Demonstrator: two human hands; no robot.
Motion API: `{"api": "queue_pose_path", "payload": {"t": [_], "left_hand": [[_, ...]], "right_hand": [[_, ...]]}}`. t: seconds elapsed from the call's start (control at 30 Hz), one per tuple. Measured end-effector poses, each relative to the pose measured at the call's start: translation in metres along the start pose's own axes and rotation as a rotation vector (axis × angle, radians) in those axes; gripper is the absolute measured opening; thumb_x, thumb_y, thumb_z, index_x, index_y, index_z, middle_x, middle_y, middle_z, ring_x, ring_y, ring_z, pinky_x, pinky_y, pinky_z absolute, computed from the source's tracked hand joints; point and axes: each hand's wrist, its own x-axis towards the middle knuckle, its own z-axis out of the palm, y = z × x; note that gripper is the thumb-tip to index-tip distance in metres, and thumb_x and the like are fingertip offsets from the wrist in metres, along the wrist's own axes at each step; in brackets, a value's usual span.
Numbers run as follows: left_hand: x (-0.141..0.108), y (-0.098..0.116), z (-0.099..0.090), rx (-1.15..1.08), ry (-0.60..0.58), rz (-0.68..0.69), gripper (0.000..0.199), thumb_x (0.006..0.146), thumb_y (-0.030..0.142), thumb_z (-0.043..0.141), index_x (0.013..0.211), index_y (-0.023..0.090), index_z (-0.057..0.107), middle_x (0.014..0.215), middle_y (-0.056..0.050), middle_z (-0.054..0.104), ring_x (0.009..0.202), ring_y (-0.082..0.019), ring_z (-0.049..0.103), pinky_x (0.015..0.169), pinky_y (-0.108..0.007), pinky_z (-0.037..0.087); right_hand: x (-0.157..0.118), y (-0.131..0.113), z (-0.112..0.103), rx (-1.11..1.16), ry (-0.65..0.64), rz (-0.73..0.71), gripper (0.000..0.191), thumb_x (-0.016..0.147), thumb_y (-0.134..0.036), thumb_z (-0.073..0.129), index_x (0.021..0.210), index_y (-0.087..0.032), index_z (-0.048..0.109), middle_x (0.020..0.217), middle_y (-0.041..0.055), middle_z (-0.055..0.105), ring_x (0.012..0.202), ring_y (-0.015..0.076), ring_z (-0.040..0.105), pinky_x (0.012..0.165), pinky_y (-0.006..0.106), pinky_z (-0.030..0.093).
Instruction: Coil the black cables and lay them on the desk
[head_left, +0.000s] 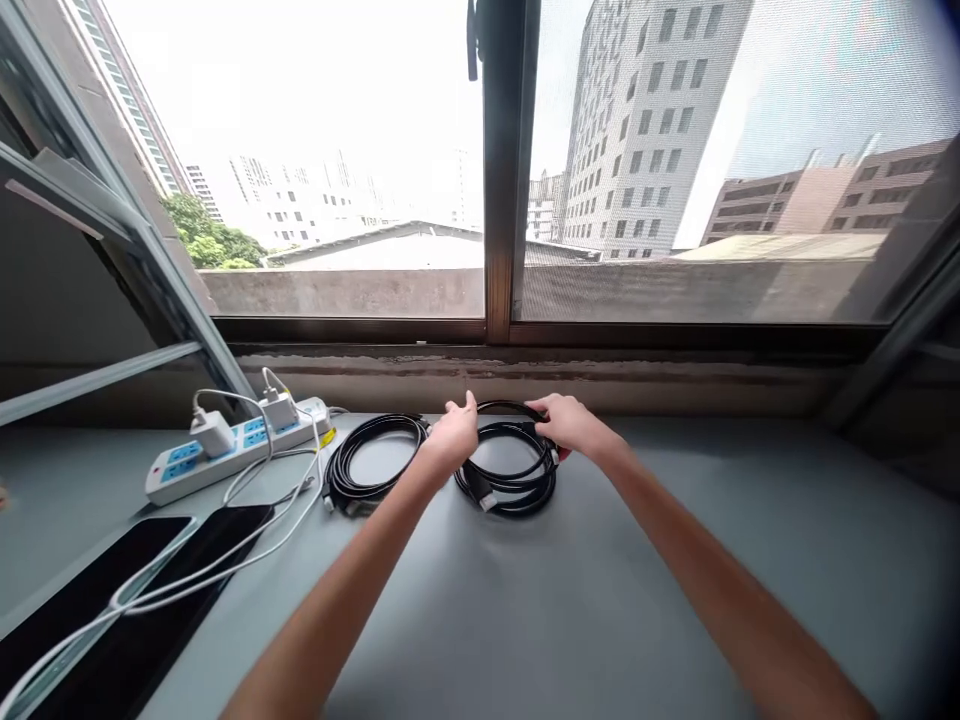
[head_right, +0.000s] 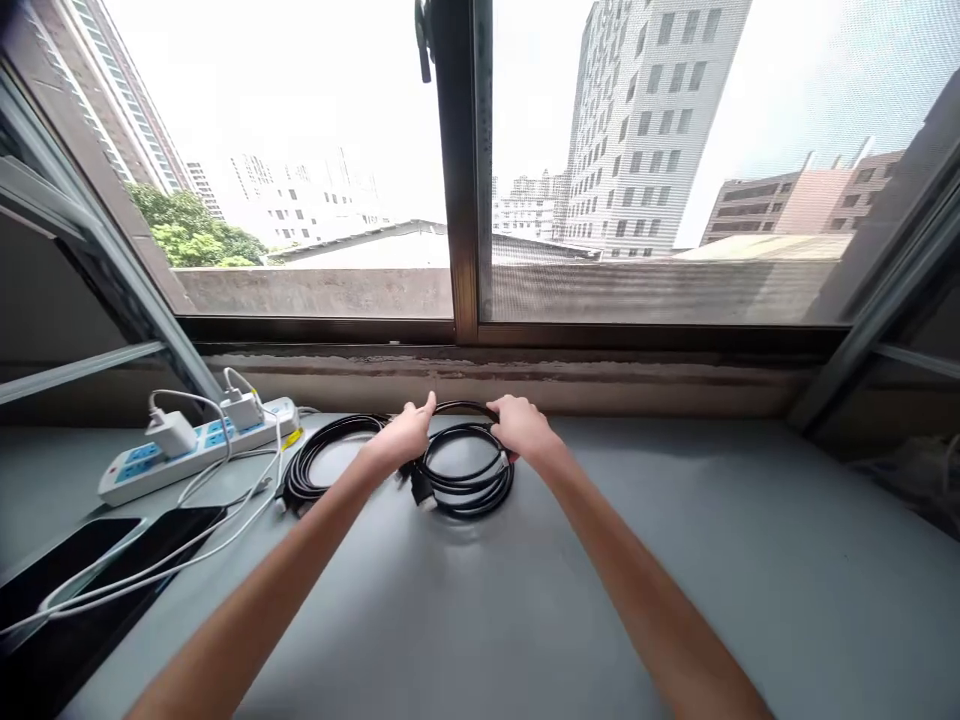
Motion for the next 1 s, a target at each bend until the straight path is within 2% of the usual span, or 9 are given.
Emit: {"api": "queue_pose_path", "payload": {"t": [0.07,0.13,0.2,0.3,0.4,0.57,0.7,0.87,1.0], "left_hand": [[-0.001,0.006,0.011,0.021,0.005,-0.042,0.068,0.077,-0.001,0.037,0.142,0.010,0.023,0.126,-0.028,0.043,0.101,-0.027,0.060,0.080,-0.031,0.046],[-0.002,0.012,0.021,0.033,0.023,-0.084,0.065,0.077,-0.002,0.038,0.141,0.006,0.025,0.127,-0.030,0.040,0.099,-0.027,0.061,0.080,-0.031,0.047],[-0.003,0.016,0.029,0.034,0.046,-0.110,0.063,0.078,-0.002,0.037,0.140,0.003,0.025,0.127,-0.032,0.039,0.098,-0.026,0.061,0.078,-0.030,0.048],[-0.001,0.017,0.035,0.028,0.089,-0.108,0.059,0.080,0.000,0.037,0.138,0.001,0.028,0.127,-0.031,0.040,0.095,-0.024,0.061,0.075,-0.029,0.048],[0.000,0.016,0.039,0.043,0.142,-0.090,0.053,0.083,0.005,0.039,0.135,0.002,0.035,0.128,-0.029,0.040,0.099,-0.026,0.059,0.075,-0.032,0.048],[0.000,0.019,0.059,0.104,0.263,-0.041,0.050,0.087,0.008,0.035,0.137,0.004,0.035,0.129,-0.026,0.044,0.118,-0.031,0.044,0.089,-0.039,0.041],[0.010,0.013,0.068,0.106,0.359,0.069,0.040,0.088,0.010,0.034,0.122,0.004,0.054,0.123,-0.022,0.050,0.115,-0.028,0.045,0.091,-0.035,0.038],[0.022,-0.005,0.063,0.050,0.444,0.132,0.027,0.087,0.019,0.045,0.094,0.012,0.070,0.114,-0.019,0.056,0.105,-0.030,0.050,0.084,-0.038,0.040],[0.010,-0.010,0.050,0.011,0.524,0.154,0.029,0.089,0.021,0.040,0.092,0.014,0.068,0.109,-0.017,0.058,0.101,-0.028,0.053,0.081,-0.038,0.041]], "right_hand": [[0.003,0.001,0.014,-0.060,0.004,0.029,0.049,0.076,-0.007,0.053,0.122,-0.025,0.057,0.098,0.0030,0.069,0.078,0.0160,0.066,0.078,0.029,0.049],[0.004,0.000,0.026,-0.129,0.031,0.054,0.045,0.080,-0.011,0.056,0.124,-0.022,0.055,0.112,0.0065,0.064,0.100,0.0202,0.060,0.090,0.037,0.045],[0.004,0.000,0.033,-0.193,0.044,0.070,0.040,0.084,-0.020,0.056,0.124,-0.020,0.052,0.120,0.0085,0.058,0.109,0.0217,0.054,0.093,0.043,0.042],[0.003,0.000,0.038,-0.275,0.052,0.072,0.037,0.087,-0.028,0.055,0.123,-0.019,0.052,0.121,0.0082,0.056,0.108,0.0214,0.054,0.092,0.045,0.043],[0.003,0.001,0.042,-0.353,0.089,0.064,0.035,0.089,-0.029,0.052,0.123,-0.019,0.051,0.121,0.0083,0.054,0.107,0.0211,0.054,0.091,0.044,0.044],[0.003,-0.002,0.061,-0.439,0.177,0.055,0.032,0.089,-0.027,0.051,0.119,-0.016,0.052,0.122,0.0093,0.052,0.113,0.0230,0.049,0.093,0.045,0.042],[0.004,-0.005,0.073,-0.416,0.245,0.046,0.030,0.090,-0.026,0.048,0.118,-0.014,0.053,0.123,0.0106,0.051,0.116,0.0235,0.045,0.096,0.045,0.037],[0.010,0.005,0.077,-0.271,0.255,-0.001,0.037,0.085,-0.029,0.054,0.119,-0.013,0.054,0.124,0.0146,0.050,0.116,0.0262,0.046,0.094,0.042,0.038],[0.015,0.018,0.064,-0.066,0.221,-0.094,0.036,0.082,-0.037,0.059,0.110,-0.014,0.059,0.113,0.0100,0.059,0.105,0.0221,0.055,0.089,0.039,0.043]]}}
